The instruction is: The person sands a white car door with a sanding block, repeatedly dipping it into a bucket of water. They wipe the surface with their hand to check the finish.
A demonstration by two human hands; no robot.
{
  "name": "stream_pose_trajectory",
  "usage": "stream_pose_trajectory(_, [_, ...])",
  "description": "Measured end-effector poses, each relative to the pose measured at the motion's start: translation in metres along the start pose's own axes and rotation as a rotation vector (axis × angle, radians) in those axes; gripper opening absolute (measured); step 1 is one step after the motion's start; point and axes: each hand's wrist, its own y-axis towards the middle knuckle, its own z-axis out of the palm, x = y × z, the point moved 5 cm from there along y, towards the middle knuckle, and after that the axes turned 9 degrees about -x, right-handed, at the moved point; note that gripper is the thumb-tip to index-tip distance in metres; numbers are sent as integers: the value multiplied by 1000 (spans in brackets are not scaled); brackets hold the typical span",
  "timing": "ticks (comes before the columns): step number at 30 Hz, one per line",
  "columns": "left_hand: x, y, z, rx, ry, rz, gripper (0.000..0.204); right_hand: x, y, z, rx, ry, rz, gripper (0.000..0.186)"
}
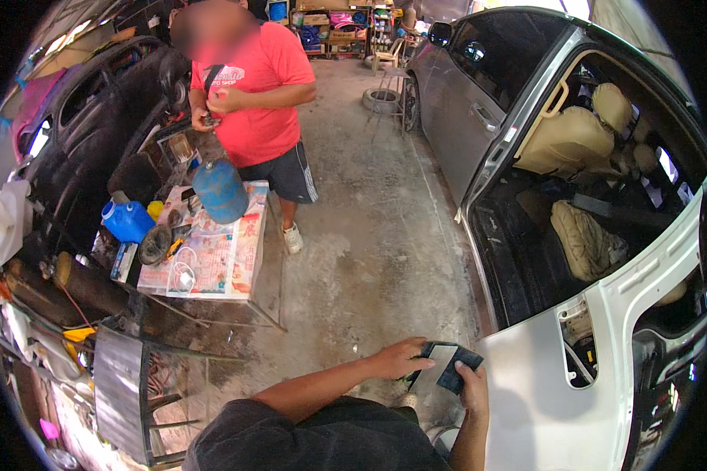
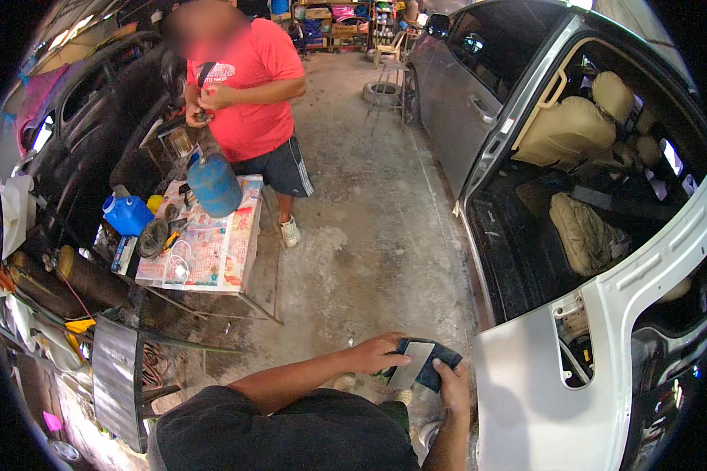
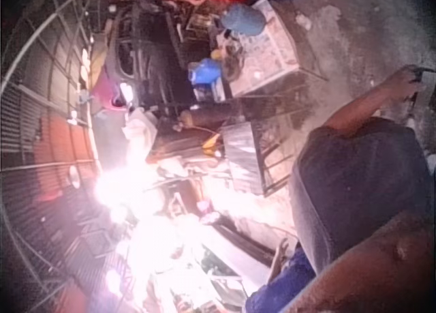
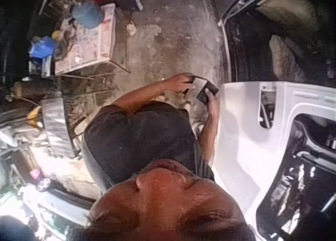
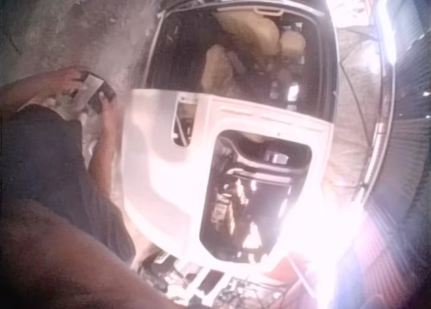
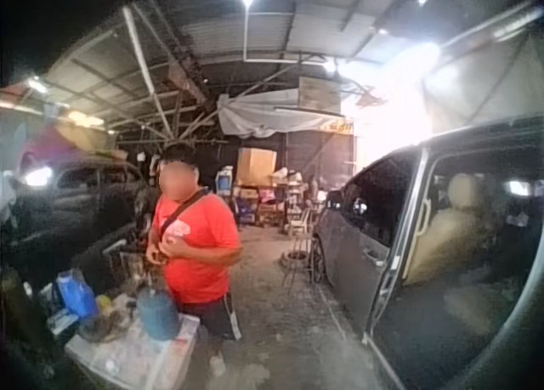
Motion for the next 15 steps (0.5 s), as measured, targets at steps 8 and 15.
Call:
stream_pose_trajectory(8, [13, -5, -3, -191, 237, 11, 46, -7, -10, 29, -129, -284, -172, 35])
stream_pose_trajectory(15, [9, -3, 15, -147, 317, -189, 42, 8, -18, 38, -101, -838, -659, 71])
